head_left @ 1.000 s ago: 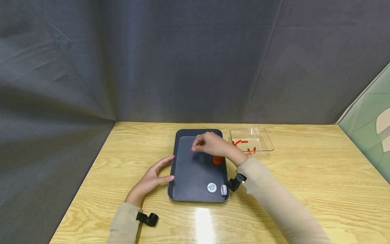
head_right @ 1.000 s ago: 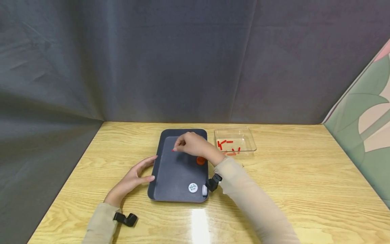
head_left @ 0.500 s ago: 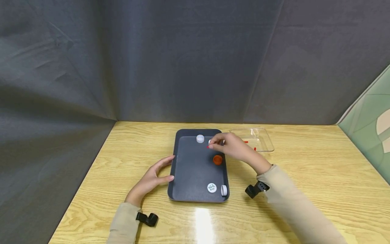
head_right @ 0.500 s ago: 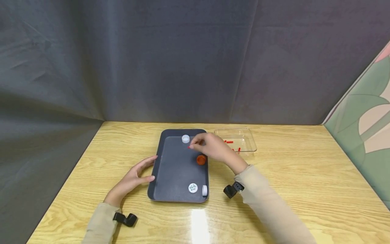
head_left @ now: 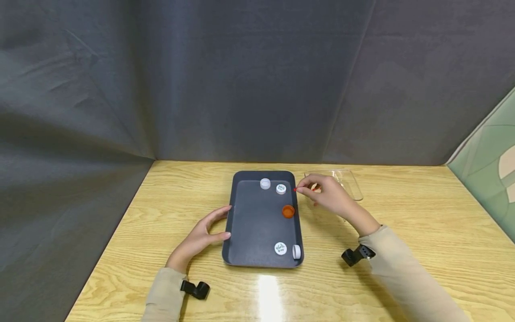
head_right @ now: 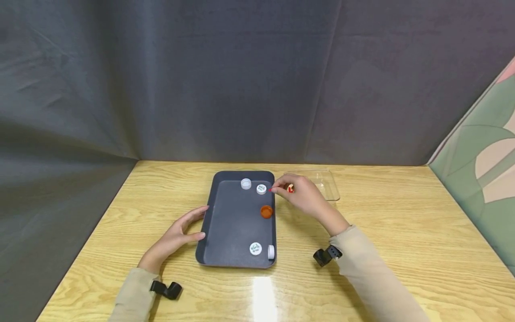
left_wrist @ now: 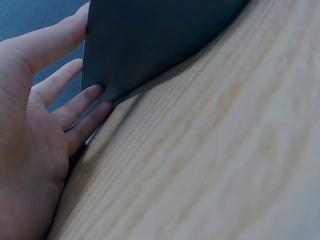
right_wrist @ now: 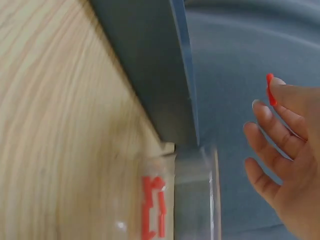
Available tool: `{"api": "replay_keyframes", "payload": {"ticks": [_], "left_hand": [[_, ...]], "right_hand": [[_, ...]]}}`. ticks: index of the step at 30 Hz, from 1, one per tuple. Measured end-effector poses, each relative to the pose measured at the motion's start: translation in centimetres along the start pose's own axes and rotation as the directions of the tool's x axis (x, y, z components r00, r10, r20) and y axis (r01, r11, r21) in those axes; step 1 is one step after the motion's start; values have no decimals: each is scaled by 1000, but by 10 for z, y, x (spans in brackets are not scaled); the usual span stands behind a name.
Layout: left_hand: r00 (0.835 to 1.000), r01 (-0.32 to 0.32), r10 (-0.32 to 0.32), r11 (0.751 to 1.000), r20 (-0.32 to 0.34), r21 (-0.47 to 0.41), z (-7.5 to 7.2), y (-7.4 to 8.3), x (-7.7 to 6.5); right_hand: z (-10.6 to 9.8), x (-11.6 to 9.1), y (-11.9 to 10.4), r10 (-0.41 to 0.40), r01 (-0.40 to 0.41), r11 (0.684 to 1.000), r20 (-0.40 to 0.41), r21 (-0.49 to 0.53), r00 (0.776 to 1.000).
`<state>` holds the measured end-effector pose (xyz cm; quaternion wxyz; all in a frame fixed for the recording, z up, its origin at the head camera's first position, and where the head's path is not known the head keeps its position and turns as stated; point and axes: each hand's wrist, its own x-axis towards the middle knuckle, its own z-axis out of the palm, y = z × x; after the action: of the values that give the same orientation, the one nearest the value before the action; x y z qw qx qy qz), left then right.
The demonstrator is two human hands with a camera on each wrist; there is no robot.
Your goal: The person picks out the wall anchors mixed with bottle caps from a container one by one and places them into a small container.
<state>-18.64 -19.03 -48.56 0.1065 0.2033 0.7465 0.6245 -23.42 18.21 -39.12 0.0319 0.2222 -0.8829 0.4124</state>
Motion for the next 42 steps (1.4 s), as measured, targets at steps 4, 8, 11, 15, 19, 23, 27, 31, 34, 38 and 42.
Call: {"api": "replay_keyframes", "payload": {"ticks": [4, 8, 11, 15, 19, 23, 27, 31, 34, 38, 42], "left_hand": [[1000, 3, -3, 1000, -1, 2, 0, 0, 1], [1000, 5, -5, 1000, -2, 2, 0, 0, 1], [1000, 6, -6, 1000, 0, 3, 0, -1, 1], [1000, 8, -8, 1000, 5, 4, 0, -2, 1], [1000, 9, -9, 1000, 2, 1, 0, -1, 1], [1000, 3, -3, 1000, -1, -3, -1, 0, 1], [1000, 0, 0, 1000, -1, -3, 0, 0, 1], [1000, 8, -8, 1000, -1, -5, 0, 1, 0], [1000, 17, -17, 1000, -1, -5, 1, 1, 0], [1000, 22, -22, 1000, -2, 0, 0, 1, 0], [1000, 22, -22, 1000, -4, 2, 0, 1, 0]], "right_hand": [[-3, -5, 10, 9, -8, 1000, -25, 24, 1000], [-6, -8, 19, -6, 6, 1000, -59, 6, 998], [-11, -11, 27, -16, 12, 999, -89, -46, 996], [-18, -17, 39, -44, 28, 993, -134, -118, 990], [-22, -21, 49, -46, 23, 990, -170, -137, 984], [-22, -23, 56, -30, 3, 989, -184, -149, 982], [-21, -23, 60, -26, -5, 987, -191, -161, 981], [-21, -23, 63, -22, -11, 987, -201, -163, 979], [-20, -23, 64, -10, -23, 987, -205, -160, 979], [-21, -23, 66, 11, -43, 987, -202, -154, 979], [-21, -21, 67, 24, -55, 986, -195, -157, 980]]}}
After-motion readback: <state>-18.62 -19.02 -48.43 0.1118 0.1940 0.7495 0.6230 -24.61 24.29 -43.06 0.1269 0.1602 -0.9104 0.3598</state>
